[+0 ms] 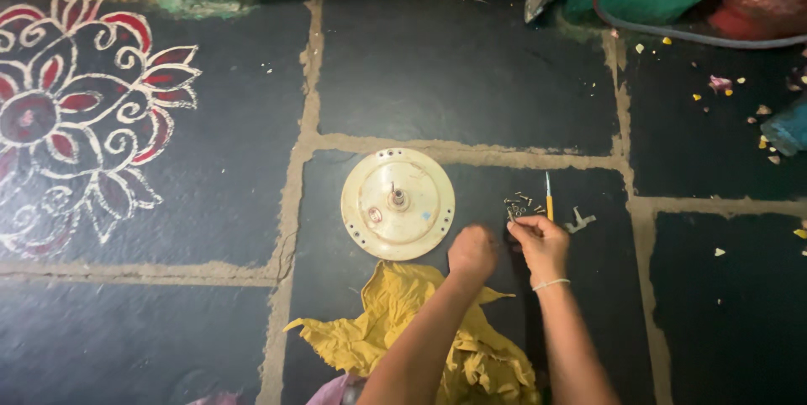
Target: The person assembles a circular electrical device on the floor. They place a pink ring around the central component, position a beige cover over it, and then insert and tighten multiple screws around the perimeter using a screwdriver.
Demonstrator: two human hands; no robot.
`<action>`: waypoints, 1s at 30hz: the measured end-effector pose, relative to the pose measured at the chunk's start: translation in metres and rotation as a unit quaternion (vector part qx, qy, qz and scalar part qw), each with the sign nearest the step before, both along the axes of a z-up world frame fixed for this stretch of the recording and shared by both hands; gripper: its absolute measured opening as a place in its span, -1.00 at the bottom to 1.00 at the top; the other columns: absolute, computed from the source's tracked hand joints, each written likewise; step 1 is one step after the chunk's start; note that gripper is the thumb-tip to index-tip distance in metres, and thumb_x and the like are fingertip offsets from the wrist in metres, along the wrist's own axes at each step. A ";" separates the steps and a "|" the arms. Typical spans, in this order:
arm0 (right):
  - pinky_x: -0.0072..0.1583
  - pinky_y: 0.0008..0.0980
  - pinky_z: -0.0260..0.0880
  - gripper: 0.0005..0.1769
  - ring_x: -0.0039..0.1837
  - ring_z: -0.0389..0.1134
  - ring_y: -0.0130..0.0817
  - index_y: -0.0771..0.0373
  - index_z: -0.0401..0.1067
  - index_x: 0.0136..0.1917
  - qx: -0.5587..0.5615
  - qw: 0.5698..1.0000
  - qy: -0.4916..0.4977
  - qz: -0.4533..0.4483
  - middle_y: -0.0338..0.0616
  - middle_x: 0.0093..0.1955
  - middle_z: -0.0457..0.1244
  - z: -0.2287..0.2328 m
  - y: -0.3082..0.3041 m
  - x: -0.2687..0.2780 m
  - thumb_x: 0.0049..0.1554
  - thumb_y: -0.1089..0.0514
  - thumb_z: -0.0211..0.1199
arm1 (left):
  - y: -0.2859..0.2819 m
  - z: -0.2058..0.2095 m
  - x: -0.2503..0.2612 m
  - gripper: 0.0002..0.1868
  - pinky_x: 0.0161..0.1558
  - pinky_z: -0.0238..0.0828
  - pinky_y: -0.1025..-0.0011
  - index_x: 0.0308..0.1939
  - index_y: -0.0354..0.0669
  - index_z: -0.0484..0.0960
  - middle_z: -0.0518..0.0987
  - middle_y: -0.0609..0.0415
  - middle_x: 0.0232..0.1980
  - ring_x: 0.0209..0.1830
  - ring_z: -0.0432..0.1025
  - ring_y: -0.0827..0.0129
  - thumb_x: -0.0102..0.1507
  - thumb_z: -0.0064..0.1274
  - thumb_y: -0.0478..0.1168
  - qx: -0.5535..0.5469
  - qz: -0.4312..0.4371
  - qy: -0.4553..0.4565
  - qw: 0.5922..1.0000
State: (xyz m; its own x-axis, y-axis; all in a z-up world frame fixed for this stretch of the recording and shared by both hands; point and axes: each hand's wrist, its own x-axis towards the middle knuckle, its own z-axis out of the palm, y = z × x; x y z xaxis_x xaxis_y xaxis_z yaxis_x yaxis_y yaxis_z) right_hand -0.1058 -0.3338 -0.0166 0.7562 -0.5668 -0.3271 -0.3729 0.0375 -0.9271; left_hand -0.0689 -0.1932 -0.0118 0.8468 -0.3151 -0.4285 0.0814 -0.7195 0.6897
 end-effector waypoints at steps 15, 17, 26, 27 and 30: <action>-0.15 -0.47 0.48 -0.84 -0.15 0.46 -0.39 0.38 0.50 0.00 0.073 0.995 -0.036 -0.054 -0.07 -0.10 0.40 0.039 -0.007 0.014 0.11 0.40 0.33 | 0.014 0.005 -0.005 -0.81 -0.05 0.45 0.01 -0.14 -0.22 0.64 0.59 -0.21 -0.02 -0.03 0.50 -0.16 0.23 0.16 -0.20 -0.022 0.049 -0.048 0.997; -0.15 -0.47 0.48 -0.82 -0.15 0.46 -0.38 0.38 0.52 0.03 0.078 0.995 -0.028 -0.055 -0.05 -0.09 0.41 0.042 -0.001 0.017 0.11 0.39 0.31 | 0.014 0.000 -0.004 -0.81 -0.07 0.45 -0.02 -0.15 -0.24 0.64 0.59 -0.22 -0.02 -0.06 0.51 -0.18 0.25 0.15 -0.19 -0.036 0.034 -0.087 0.995; -0.01 -0.42 0.53 -0.81 -0.07 0.46 -0.38 0.38 0.52 0.06 0.157 0.981 -0.085 0.074 -0.09 -0.07 0.42 0.089 0.041 0.024 0.15 0.33 0.29 | 0.022 0.038 -0.010 -0.81 -0.30 0.47 0.44 -0.09 -0.34 0.64 0.64 0.02 -0.28 -0.38 0.49 0.38 0.33 0.17 -0.25 -0.455 0.368 0.128 0.801; 0.01 -0.41 0.53 -0.81 -0.06 0.46 -0.38 0.39 0.51 0.06 0.157 0.978 -0.095 0.094 -0.08 -0.07 0.42 0.096 0.048 0.027 0.15 0.33 0.29 | 0.028 0.046 -0.008 -0.82 -0.29 0.48 0.47 -0.10 -0.34 0.64 0.64 0.05 -0.28 -0.37 0.49 0.42 0.33 0.15 -0.26 -0.476 0.387 0.131 0.779; 0.03 -0.40 0.53 -0.80 -0.04 0.47 -0.38 0.41 0.52 0.07 0.151 0.970 -0.119 0.150 -0.06 -0.07 0.42 0.111 0.066 0.028 0.15 0.34 0.29 | 0.057 0.063 -0.004 -0.84 -0.27 0.49 0.52 -0.11 -0.35 0.63 0.63 0.09 -0.26 -0.35 0.50 0.50 0.33 0.12 -0.27 -0.527 0.421 0.129 0.727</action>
